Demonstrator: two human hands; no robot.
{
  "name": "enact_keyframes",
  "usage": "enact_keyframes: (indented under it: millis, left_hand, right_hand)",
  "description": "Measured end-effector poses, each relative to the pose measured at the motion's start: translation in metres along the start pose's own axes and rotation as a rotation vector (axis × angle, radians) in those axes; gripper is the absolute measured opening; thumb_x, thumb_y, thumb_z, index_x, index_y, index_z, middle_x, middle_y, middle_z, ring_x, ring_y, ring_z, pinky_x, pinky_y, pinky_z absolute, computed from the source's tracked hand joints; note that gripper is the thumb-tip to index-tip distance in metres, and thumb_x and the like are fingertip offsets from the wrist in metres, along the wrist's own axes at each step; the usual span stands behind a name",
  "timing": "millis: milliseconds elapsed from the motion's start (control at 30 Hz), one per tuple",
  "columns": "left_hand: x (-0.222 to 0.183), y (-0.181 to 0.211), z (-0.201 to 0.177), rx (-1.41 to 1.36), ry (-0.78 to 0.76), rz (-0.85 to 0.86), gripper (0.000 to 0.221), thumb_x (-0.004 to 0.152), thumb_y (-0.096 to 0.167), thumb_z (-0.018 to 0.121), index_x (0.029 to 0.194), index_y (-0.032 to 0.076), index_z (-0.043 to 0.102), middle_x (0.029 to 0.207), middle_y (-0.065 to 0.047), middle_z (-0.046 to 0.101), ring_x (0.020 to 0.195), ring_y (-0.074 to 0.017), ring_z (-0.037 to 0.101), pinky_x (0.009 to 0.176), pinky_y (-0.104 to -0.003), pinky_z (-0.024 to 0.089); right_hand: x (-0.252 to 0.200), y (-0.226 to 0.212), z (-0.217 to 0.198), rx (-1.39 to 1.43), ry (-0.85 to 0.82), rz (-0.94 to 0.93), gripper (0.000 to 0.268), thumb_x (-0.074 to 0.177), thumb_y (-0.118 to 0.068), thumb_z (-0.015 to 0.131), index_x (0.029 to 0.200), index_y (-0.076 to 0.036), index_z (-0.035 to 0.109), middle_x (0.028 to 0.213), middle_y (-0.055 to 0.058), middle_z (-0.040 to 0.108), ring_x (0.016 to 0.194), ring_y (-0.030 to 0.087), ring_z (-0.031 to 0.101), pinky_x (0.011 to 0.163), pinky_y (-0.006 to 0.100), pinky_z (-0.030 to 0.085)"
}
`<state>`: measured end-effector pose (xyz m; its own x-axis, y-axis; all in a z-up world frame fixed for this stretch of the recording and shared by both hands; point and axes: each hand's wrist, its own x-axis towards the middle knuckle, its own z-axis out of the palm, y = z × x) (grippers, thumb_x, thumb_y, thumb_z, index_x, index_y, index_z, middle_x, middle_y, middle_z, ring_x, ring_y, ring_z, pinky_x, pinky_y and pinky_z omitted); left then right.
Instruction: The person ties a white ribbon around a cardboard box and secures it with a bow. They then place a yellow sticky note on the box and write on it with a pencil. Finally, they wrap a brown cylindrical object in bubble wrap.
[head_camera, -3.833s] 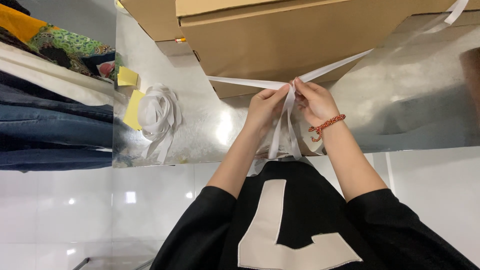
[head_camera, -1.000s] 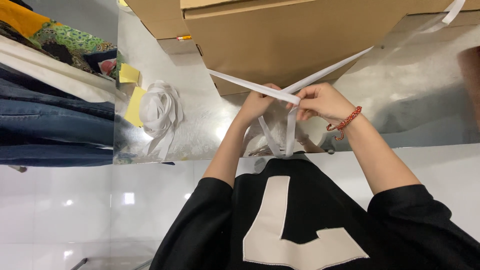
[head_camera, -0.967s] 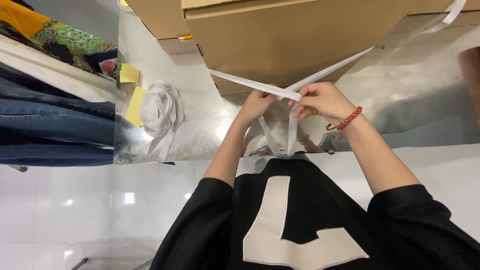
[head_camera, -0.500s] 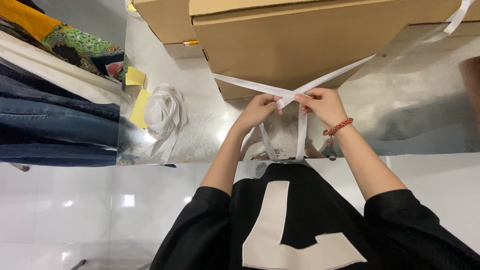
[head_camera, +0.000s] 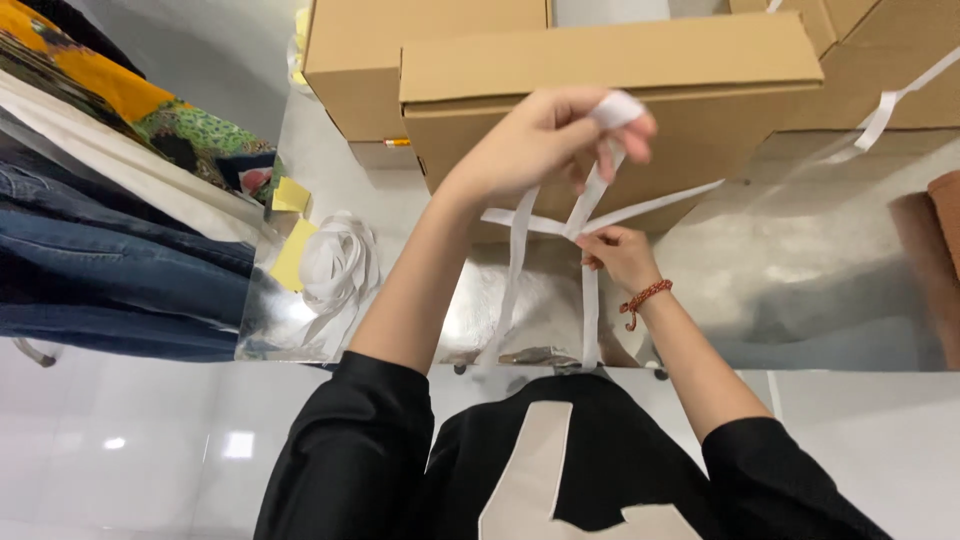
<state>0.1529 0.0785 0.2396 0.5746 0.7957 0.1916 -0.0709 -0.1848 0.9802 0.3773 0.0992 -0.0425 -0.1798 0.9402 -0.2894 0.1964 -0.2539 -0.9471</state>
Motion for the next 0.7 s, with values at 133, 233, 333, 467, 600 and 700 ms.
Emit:
enact_keyframes:
  millis: [133,233,333,467,600,700]
  left_hand:
    - [0.073,0.025,-0.041,0.088,0.163,0.091,0.037,0.107,0.017,0.040,0.127,0.011,0.071,0.127,-0.006,0.079,0.095,-0.0111,0.075,0.068,-0.023,0.064]
    - [0.111,0.009,-0.094,0.280,0.265,0.081,0.038,0.108,0.026,0.039,0.136,0.014,0.061,0.139,-0.007,0.066,0.112,-0.0162,0.062,0.083,-0.030,0.055]
    - [0.136,-0.010,-0.142,0.544,0.425,0.035,0.048,0.110,0.040,0.038,0.151,0.018,0.046,0.157,-0.009,0.047,0.137,-0.0238,0.043,0.106,-0.039,0.041]
    - [0.138,-0.026,-0.161,0.838,0.590,-0.155,0.063,0.107,0.055,0.036,0.158,0.018,0.042,0.163,-0.009,0.046,0.150,-0.0302,0.041,0.117,-0.047,0.037]
    - [0.106,-0.010,-0.132,0.933,0.497,-0.289,0.050,0.108,0.049,0.035,0.092,0.015,0.067,0.102,-0.004,0.075,0.104,-0.0245,0.067,0.080,-0.040,0.047]
    - [0.091,-0.017,-0.127,1.004,0.582,-0.122,0.051,0.107,0.051,0.035,0.097,0.014,0.069,0.094,-0.001,0.067,0.102,-0.0249,0.062,0.084,-0.045,0.044]
  right_hand:
    - [0.006,0.003,-0.002,-0.036,-0.044,-0.055,0.023,0.098,-0.018,0.078,0.083,0.000,0.075,0.070,0.011,0.074,0.060,0.015,0.065,0.060,0.027,0.055]
    - [0.002,-0.007,0.002,0.044,-0.019,-0.011,0.018,0.094,-0.014,0.081,0.085,0.001,0.077,0.070,0.014,0.073,0.062,0.015,0.063,0.062,0.027,0.055]
    - [0.002,-0.012,0.002,0.061,-0.035,0.005,0.020,0.096,-0.015,0.080,0.090,0.003,0.078,0.072,0.015,0.074,0.060,0.016,0.064,0.061,0.027,0.055]
    - [-0.007,-0.026,0.003,0.082,-0.040,-0.008,0.021,0.095,-0.017,0.081,0.085,0.001,0.076,0.067,0.011,0.070,0.062,0.015,0.060,0.061,0.027,0.050]
    - [0.005,-0.018,0.002,0.043,-0.077,-0.009,0.022,0.094,-0.020,0.082,0.087,0.000,0.078,0.070,0.011,0.072,0.063,0.015,0.063,0.061,0.027,0.052]
    - [0.013,-0.011,0.005,0.053,-0.055,0.001,0.017,0.094,-0.015,0.082,0.085,-0.001,0.078,0.068,0.010,0.071,0.061,0.013,0.060,0.060,0.025,0.050]
